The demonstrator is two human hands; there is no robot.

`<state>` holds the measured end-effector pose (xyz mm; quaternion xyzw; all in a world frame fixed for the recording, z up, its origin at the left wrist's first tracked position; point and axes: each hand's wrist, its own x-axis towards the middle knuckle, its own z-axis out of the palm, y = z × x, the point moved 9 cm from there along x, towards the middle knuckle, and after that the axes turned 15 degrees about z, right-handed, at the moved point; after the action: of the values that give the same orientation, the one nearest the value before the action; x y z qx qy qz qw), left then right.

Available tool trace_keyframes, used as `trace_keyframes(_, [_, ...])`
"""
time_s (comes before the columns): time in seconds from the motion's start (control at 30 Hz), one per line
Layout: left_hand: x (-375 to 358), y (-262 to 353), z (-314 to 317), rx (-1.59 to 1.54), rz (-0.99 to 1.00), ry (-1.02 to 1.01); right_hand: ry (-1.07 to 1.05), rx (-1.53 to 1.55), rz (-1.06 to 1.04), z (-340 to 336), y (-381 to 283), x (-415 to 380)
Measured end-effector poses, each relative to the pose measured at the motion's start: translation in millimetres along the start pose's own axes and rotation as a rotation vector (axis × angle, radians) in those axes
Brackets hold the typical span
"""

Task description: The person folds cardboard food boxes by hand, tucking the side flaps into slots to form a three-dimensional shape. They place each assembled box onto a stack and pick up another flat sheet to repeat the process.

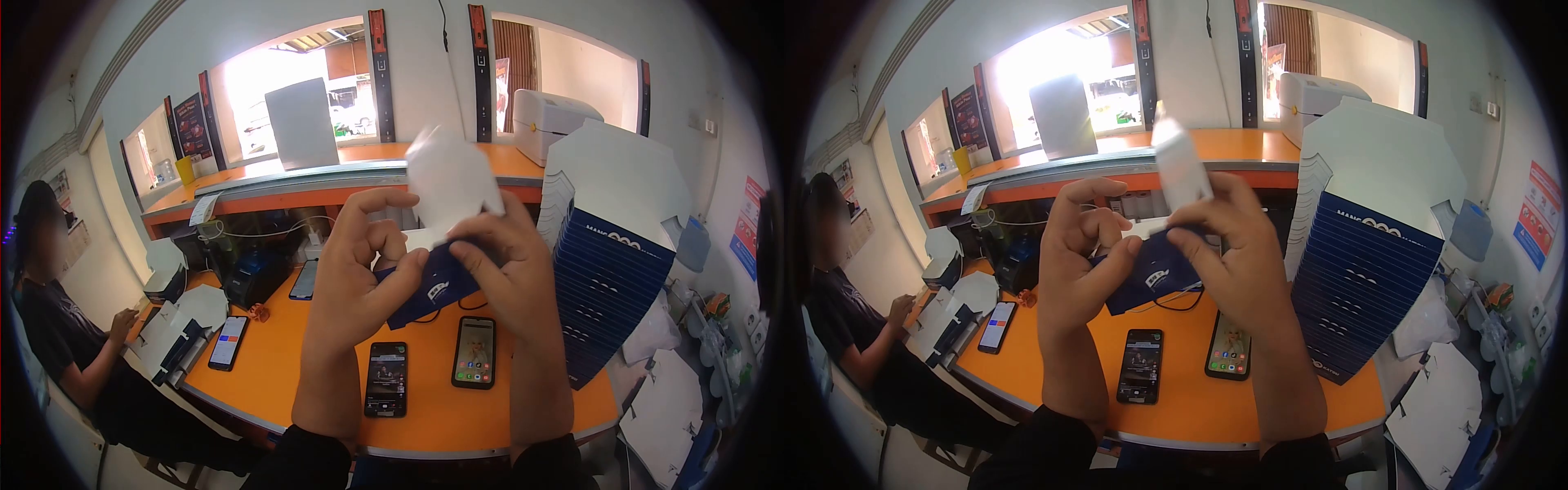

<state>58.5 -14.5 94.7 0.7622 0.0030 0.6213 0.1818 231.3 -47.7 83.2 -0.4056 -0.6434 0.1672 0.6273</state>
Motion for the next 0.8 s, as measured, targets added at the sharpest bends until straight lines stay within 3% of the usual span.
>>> trace_keyframes(0.17, [1.8,5.5,-1.7,0.117,0.077,0.015,-0.02,-0.188,-0.064,11.2,-9.8,-3.9])
trace_keyframes(0.37, [-0.2,1.5,-14.0,0.059,0.129,0.324,0.046,-0.379,-0.255,26.9,-44.7,-18.6])
trace_keyframes(0.5, [0.3,8.1,-4.7,-0.093,0.184,0.27,0.068,-0.479,-0.217,39.0,-37.7,-17.3])
trace_keyframes(0.6, [0.9,0.3,-3.0,-0.351,0.074,0.211,0.122,-0.536,-0.325,26.7,-47.6,-17.9])
trace_keyframes(0.7, [5.9,6.4,-6.3,-0.266,0.216,0.159,0.281,-0.467,-0.403,-5.8,-47.2,-18.2])
trace_keyframes(0.8, [2.2,-7.6,-16.7,0.059,0.206,0.198,0.514,-0.177,-0.45,-37.8,-41.8,-23.3])
